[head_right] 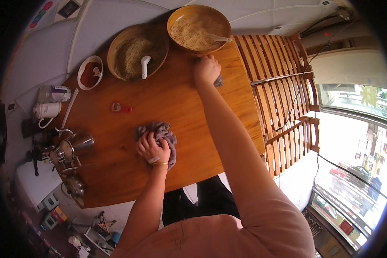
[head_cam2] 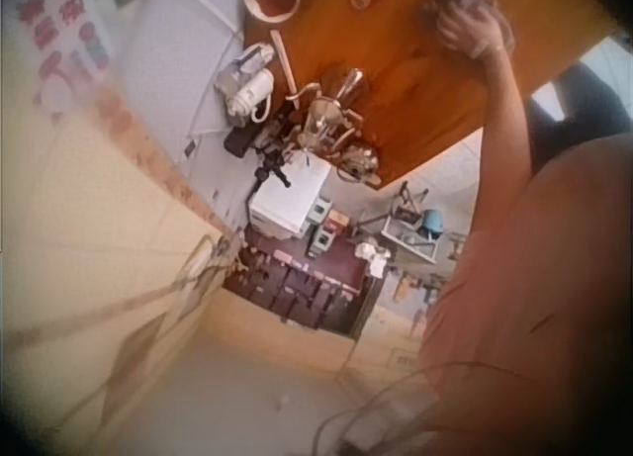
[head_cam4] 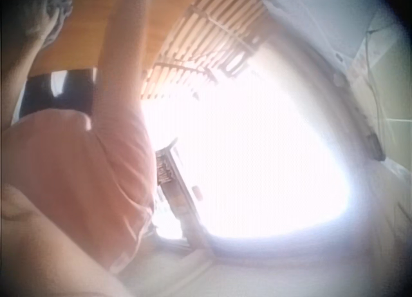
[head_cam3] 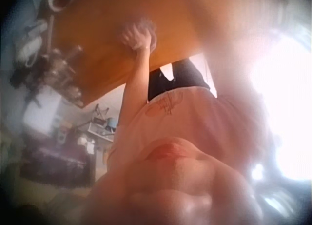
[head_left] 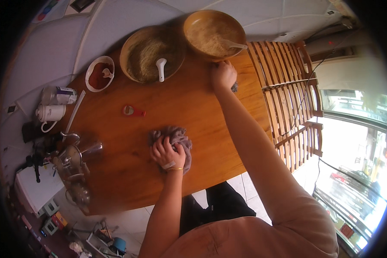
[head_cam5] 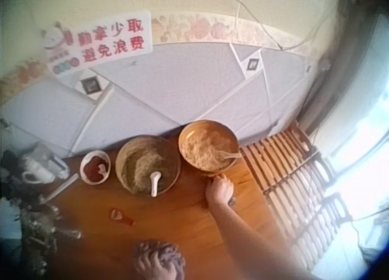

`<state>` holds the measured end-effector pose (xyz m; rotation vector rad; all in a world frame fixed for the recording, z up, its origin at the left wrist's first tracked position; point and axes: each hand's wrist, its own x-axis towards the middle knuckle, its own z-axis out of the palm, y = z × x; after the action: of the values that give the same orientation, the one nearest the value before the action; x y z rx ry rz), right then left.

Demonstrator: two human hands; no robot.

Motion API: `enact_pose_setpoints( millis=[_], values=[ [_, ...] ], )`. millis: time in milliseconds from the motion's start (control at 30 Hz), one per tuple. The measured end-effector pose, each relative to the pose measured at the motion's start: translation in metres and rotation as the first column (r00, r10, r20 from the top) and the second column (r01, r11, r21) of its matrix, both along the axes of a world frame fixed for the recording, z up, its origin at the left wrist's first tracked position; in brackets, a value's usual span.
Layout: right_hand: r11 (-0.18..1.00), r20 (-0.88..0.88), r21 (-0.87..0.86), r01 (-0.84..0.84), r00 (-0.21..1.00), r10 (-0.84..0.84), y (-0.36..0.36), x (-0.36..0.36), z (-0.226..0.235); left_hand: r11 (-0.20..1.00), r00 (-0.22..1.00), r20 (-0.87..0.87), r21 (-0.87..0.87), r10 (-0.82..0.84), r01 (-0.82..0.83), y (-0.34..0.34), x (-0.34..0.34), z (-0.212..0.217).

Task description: The person wipes a wooden table with a cloth, moving bowls and kettles aside to reach different areas. The person continues wiping the table surface and then walks through the room into a kitchen area.

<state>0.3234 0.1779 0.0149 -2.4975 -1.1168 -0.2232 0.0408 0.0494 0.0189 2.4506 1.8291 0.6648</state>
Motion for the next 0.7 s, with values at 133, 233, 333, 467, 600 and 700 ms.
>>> enact_pose_setpoints(
  millis=[133,233,333,467,600,700],
  values=[
    [0.932,-0.013,-0.292,-0.213,0.976,0.219,0.017,-0.032,-0.003,1.000,1.000,0.010,-0.019,-0.008,0.008,0.000,-0.001,0.003],
    [0.850,-0.173,-0.311,-0.425,0.905,0.389,0.022,-0.045,-0.003,1.000,1.000,0.019,0.011,-0.010,0.010,0.000,-0.001,0.003],
    [0.991,0.005,-0.105,-0.088,0.996,0.089,0.035,-0.049,0.002,1.000,0.999,0.043,0.002,-0.021,0.021,0.003,0.000,0.003],
    [0.986,-0.141,-0.123,-0.110,0.986,0.093,0.043,-0.070,0.009,0.994,0.995,0.081,-0.084,-0.058,0.065,0.003,-0.008,0.012],
    [0.904,-0.194,-0.167,-0.393,0.912,0.360,-0.008,-0.099,0.008,0.967,0.930,0.341,-0.154,-0.138,0.201,0.012,-0.025,0.037],
    [0.970,-0.225,-0.082,-0.229,0.952,0.206,-0.044,-0.081,0.009,0.946,0.840,0.536,-0.222,-0.084,0.236,0.048,-0.029,0.053]
  ],
)
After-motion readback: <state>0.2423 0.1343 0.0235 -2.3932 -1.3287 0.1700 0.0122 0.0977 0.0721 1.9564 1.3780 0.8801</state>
